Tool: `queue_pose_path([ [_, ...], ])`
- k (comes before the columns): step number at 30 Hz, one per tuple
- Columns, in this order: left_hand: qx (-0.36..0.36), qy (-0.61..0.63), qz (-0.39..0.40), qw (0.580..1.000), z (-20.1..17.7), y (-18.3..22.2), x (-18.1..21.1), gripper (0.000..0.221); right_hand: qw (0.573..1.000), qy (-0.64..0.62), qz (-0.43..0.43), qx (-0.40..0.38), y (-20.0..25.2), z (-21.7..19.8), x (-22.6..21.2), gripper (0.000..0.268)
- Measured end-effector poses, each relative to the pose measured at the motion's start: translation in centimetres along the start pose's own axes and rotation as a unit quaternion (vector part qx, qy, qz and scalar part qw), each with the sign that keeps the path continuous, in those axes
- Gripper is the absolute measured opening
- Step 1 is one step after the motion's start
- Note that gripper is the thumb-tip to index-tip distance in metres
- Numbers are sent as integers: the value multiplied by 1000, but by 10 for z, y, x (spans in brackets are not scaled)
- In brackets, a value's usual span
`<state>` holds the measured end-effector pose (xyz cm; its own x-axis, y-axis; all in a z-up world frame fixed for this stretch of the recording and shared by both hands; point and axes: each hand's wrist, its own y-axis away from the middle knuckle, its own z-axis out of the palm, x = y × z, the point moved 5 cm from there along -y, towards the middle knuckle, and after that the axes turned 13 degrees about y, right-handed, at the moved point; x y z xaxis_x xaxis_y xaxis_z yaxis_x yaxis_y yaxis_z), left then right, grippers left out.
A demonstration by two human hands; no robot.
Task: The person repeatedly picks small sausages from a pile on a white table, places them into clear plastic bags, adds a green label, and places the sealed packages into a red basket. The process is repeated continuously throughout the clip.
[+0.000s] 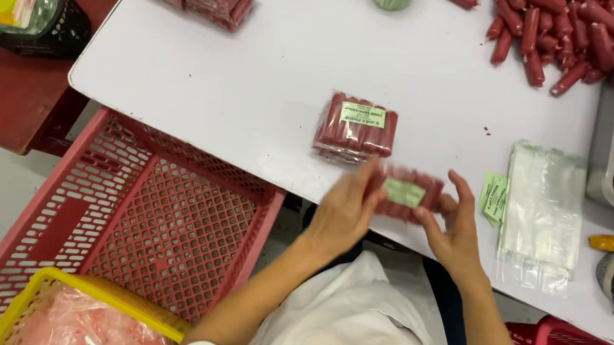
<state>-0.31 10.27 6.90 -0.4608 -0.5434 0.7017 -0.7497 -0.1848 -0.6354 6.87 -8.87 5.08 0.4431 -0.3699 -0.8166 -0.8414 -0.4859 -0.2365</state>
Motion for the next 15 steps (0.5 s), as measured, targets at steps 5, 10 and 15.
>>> queue_pose_path([
  [5,99,-138,36,985,-50,-87,-15,34,994,33,-87,65,-87,19,-52,46],
  [10,22,-114,-137,984,-52,-86,-84,35,974,195,112,-7,-121,39,-27,44],
  [15,32,129,-317,939,-76,-74,-92,65,988,45,136,64,-111,36,-19,51],
])
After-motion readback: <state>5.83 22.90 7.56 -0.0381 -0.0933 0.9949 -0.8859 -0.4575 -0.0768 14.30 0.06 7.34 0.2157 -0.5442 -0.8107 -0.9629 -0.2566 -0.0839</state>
